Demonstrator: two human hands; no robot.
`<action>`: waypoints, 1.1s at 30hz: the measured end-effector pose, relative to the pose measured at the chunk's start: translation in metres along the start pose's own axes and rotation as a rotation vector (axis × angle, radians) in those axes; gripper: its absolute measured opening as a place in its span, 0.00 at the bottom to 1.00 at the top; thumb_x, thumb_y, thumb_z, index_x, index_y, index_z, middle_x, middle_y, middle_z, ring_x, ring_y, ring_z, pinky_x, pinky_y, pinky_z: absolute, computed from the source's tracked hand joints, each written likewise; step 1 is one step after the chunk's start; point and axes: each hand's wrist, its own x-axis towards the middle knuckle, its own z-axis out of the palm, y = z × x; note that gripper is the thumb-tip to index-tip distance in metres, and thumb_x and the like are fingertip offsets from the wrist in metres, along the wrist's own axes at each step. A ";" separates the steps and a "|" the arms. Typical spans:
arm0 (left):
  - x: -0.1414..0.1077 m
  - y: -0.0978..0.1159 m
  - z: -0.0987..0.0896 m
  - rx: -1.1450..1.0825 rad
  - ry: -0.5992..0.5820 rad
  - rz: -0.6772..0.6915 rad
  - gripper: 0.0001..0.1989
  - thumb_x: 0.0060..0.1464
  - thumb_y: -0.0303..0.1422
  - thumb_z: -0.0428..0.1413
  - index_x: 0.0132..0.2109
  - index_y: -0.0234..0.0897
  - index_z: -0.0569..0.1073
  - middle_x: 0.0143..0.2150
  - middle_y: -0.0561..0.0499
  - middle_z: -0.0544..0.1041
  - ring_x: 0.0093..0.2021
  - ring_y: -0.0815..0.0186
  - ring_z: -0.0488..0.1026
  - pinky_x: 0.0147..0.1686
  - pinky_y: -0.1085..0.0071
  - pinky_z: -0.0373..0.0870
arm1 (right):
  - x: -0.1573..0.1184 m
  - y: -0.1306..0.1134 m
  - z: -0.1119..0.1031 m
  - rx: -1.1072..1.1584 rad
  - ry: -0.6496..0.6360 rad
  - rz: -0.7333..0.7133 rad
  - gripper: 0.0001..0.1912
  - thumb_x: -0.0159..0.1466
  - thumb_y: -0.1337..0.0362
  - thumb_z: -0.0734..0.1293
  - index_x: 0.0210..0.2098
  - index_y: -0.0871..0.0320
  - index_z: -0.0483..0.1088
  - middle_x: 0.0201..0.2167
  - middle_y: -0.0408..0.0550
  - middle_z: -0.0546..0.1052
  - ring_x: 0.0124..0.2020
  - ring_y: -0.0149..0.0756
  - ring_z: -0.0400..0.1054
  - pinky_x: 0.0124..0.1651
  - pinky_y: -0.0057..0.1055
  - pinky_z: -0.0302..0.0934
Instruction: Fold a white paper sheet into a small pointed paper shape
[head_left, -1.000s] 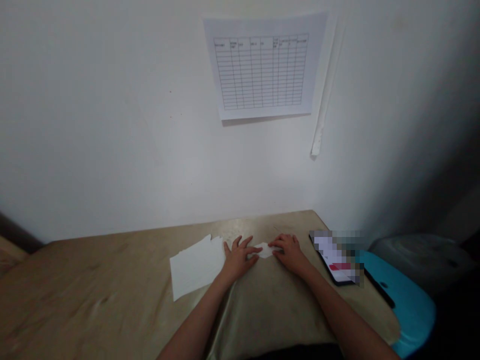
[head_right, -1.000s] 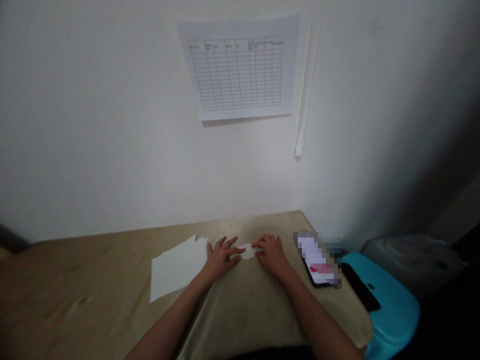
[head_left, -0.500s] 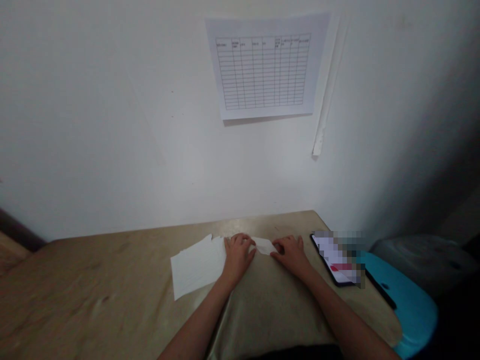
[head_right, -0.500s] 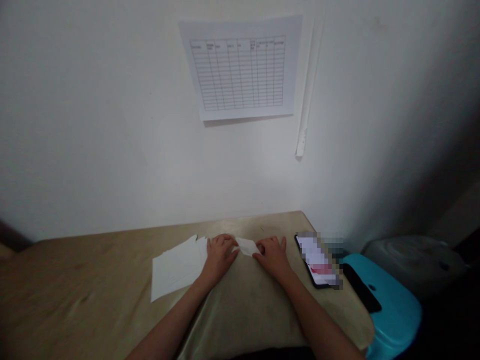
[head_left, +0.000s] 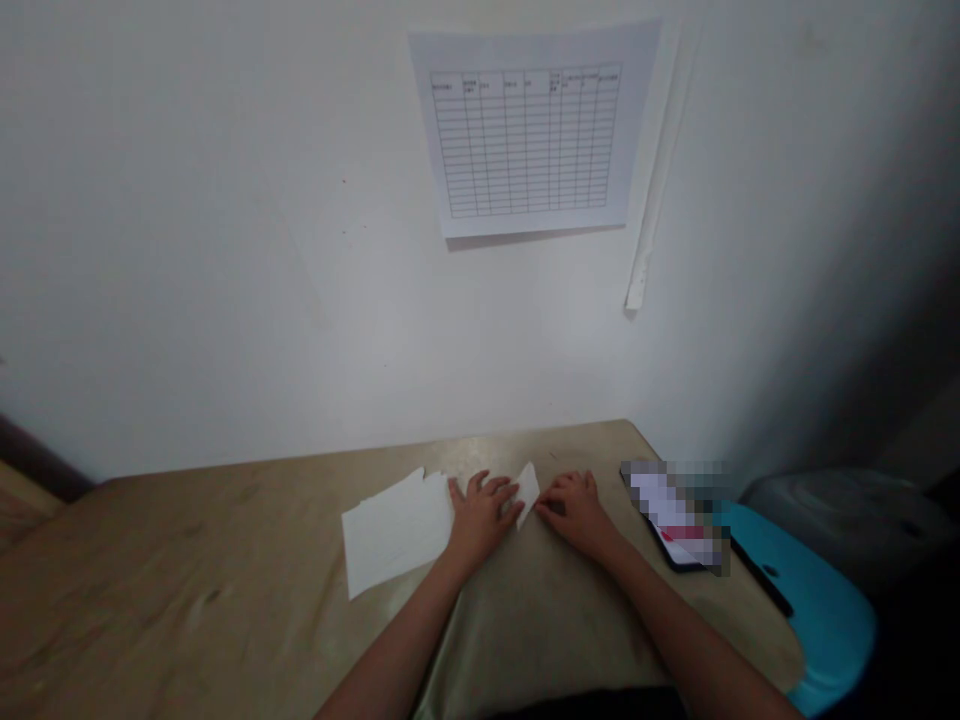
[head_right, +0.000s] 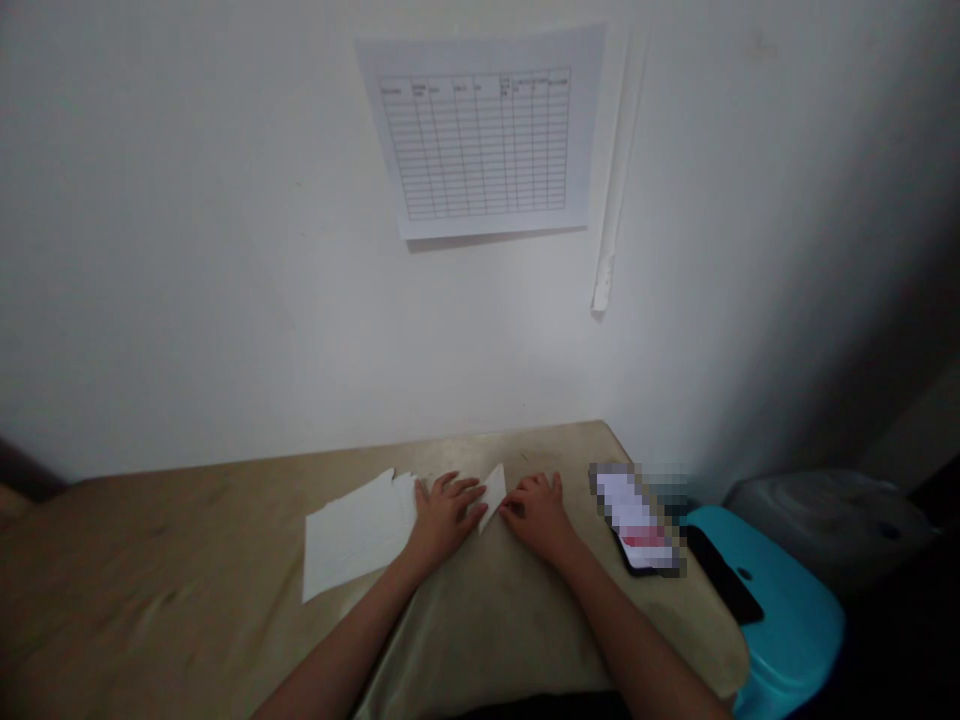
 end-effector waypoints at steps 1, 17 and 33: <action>0.000 0.001 0.000 0.001 -0.001 -0.002 0.20 0.62 0.50 0.52 0.58 0.54 0.74 0.63 0.51 0.73 0.67 0.46 0.56 0.64 0.29 0.29 | 0.000 -0.001 0.001 -0.010 0.003 -0.013 0.10 0.65 0.56 0.65 0.38 0.50 0.79 0.42 0.48 0.78 0.55 0.46 0.63 0.68 0.62 0.29; 0.000 -0.002 -0.001 -0.013 -0.081 0.055 0.25 0.57 0.31 0.55 0.60 0.60 0.71 0.66 0.52 0.67 0.68 0.49 0.55 0.63 0.27 0.32 | -0.001 0.009 -0.003 -0.004 -0.029 -0.147 0.25 0.61 0.68 0.65 0.57 0.46 0.70 0.64 0.46 0.68 0.69 0.45 0.51 0.70 0.61 0.26; 0.003 -0.003 -0.005 -0.109 -0.082 0.135 0.19 0.58 0.40 0.60 0.57 0.59 0.73 0.59 0.55 0.77 0.67 0.53 0.60 0.65 0.33 0.27 | 0.003 0.009 0.004 0.013 -0.028 -0.201 0.12 0.66 0.61 0.66 0.47 0.43 0.77 0.51 0.42 0.80 0.64 0.44 0.60 0.70 0.61 0.25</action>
